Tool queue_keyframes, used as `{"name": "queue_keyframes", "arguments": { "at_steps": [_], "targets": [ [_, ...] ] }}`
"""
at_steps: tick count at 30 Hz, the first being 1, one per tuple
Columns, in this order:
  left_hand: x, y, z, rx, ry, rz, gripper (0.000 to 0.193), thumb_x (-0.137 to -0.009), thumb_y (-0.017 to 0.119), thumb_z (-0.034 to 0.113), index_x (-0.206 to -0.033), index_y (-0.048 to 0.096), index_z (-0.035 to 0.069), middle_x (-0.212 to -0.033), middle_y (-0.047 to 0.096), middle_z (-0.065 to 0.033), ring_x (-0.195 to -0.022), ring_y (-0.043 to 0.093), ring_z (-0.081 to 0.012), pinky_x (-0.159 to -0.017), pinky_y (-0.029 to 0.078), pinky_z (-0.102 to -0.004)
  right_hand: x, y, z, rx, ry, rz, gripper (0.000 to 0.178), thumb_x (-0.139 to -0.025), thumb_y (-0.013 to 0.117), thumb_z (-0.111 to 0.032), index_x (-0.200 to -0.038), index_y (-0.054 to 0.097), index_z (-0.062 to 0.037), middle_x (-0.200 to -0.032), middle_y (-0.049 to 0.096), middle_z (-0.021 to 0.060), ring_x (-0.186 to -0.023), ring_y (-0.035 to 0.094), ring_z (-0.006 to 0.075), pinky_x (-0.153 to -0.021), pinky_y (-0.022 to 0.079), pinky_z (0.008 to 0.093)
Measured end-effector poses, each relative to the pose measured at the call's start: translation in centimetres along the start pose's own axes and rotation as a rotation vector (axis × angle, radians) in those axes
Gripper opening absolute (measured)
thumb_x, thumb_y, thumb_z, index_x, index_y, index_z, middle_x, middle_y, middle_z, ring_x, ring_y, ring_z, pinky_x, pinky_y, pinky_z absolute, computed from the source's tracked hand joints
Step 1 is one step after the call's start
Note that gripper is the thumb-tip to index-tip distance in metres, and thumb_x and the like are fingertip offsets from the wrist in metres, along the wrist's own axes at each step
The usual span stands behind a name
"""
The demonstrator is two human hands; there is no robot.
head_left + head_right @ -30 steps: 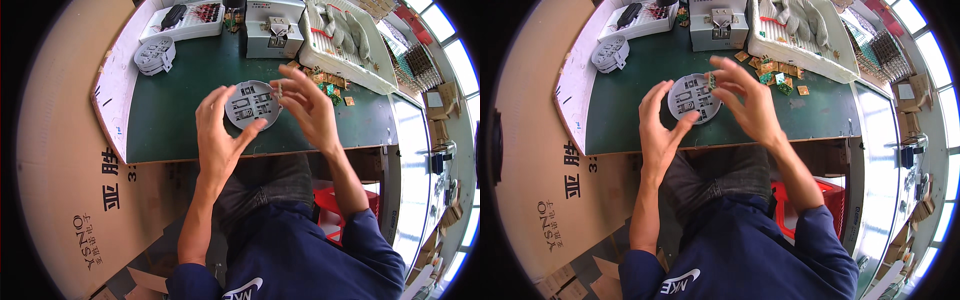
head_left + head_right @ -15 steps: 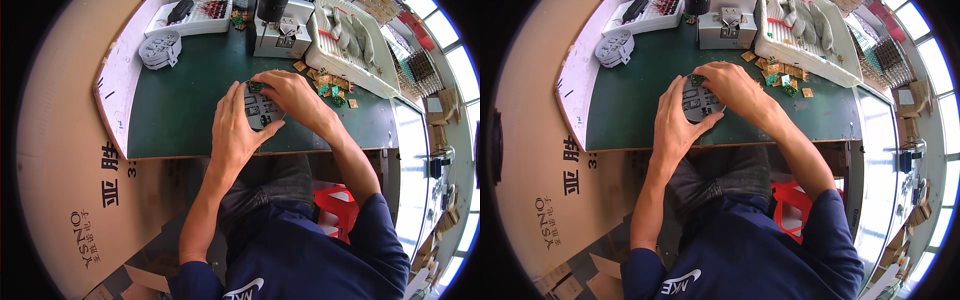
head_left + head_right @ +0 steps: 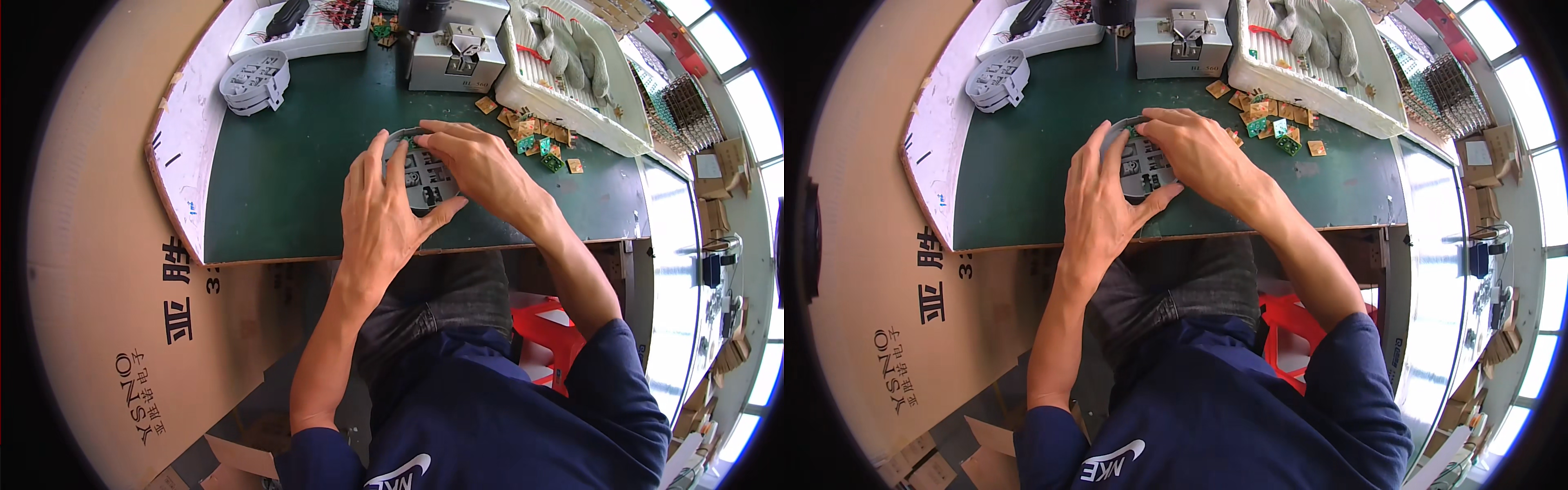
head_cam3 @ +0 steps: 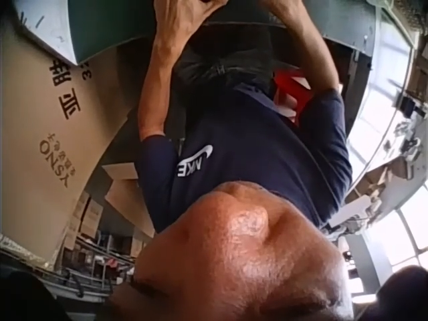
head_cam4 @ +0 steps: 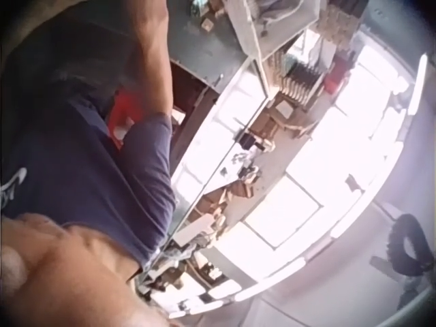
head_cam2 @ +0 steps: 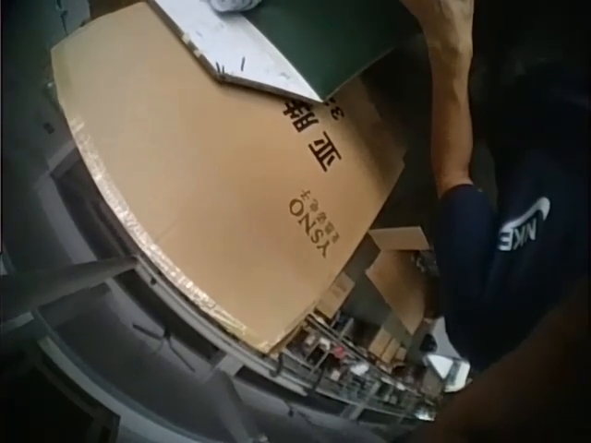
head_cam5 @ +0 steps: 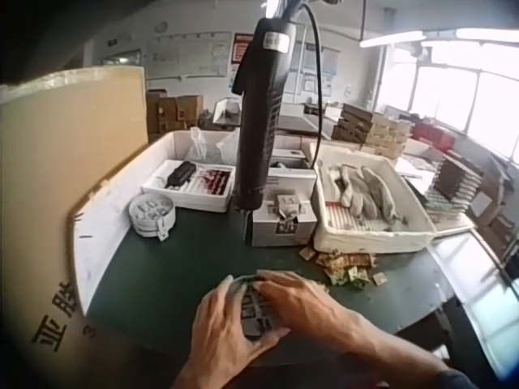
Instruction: Assembling small mechanical and electronic parts into a circular housing at a factory workstation.
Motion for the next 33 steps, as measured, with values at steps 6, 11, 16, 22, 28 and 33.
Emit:
{"name": "queue_keyframes", "arguments": {
  "at_steps": [6, 11, 16, 22, 28, 33],
  "targets": [
    [-0.1, 0.3, 0.4, -0.076, 0.027, 0.047, 0.087, -0.077, 0.086, 0.055, -0.135, 0.053, -0.002, -0.147, 0.049, -0.0239, -0.128, 0.052, -0.0406, -0.106, 0.046, -0.0501, -5.7, -8.5, 2.7, -0.262, 0.052, 0.503, 0.043, -0.091, 0.079, -0.026, -0.121, 0.064, 0.0026, -0.11, 0.073, 0.0195, -0.104, 0.071, 0.0369, -0.09, 0.056, 0.043],
    [-0.7, 0.0, 0.6, 0.009, -0.01, 0.021, 0.088, -0.077, 0.085, 0.054, -0.137, 0.052, 0.0, -0.148, 0.048, -0.0229, -0.131, 0.05, -0.0401, -0.109, 0.045, -0.0495, -16.4, -13.8, -2.0, -0.773, 0.056, 0.212, 0.068, -0.103, 0.061, -0.053, -0.13, 0.055, 0.01, -0.103, 0.065, 0.0136, -0.094, 0.063, 0.0203, -0.083, 0.055, 0.033],
    [-1.7, 0.6, 0.9, 0.055, -0.026, -0.021, 0.089, -0.078, 0.084, 0.057, -0.137, 0.052, -0.001, -0.148, 0.047, -0.0232, -0.133, 0.048, -0.0404, -0.11, 0.043, -0.0503, -17.3, -14.2, 1.0, -0.959, -0.056, 0.36, 0.071, -0.095, 0.073, -0.054, -0.127, 0.058, 0.0074, -0.107, 0.069, 0.0151, -0.096, 0.067, 0.0207, -0.088, 0.056, 0.0352],
    [-2.1, 0.6, 0.8, 0.053, -0.022, -0.043, 0.091, -0.079, 0.082, 0.059, -0.137, 0.052, -0.003, -0.149, 0.045, -0.0246, -0.134, 0.047, -0.0412, -0.112, 0.041, -0.0512, -14.0, -16.1, 7.3, -1.014, 0.072, 0.594, 0.038, -0.096, 0.073, -0.035, -0.105, 0.054, -0.0036, -0.07, 0.058, 0.0026, -0.053, 0.055, 0.0112, -0.05, 0.049, 0.0278],
    [-2.4, 0.9, 1.0, 0.052, -0.022, -0.041, 0.089, -0.079, 0.083, 0.057, -0.138, 0.051, -0.001, -0.149, 0.046, -0.024, -0.134, 0.048, -0.041, -0.111, 0.042, -0.0506, -13.8, -17.9, 7.8, -0.785, 0.048, 0.757, 0.026, -0.097, 0.069, -0.026, -0.1, 0.056, -0.0034, -0.068, 0.057, 0.0002, -0.054, 0.053, 0.0088, -0.05, 0.046, 0.0264],
    [-2.2, 1.5, 0.5, 0.043, -0.036, -0.056, 0.089, -0.08, 0.082, 0.058, -0.138, 0.05, -0.002, -0.149, 0.045, -0.025, -0.135, 0.047, -0.042, -0.112, 0.041, -0.0518, -13.6, -15.6, 7.9, -0.769, 0.204, 0.612, 0.025, -0.097, 0.069, -0.026, -0.093, 0.055, -0.0062, -0.066, 0.055, -0.0009, -0.052, 0.051, 0.0084, -0.049, 0.044, 0.0266]
  ]
}}
Point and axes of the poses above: each hand's wrist, its own x-axis away from the middle knuckle, its own y-axis out of the palm, z = x × y, the point moved 10 cm from there along -x, towards the middle knuckle
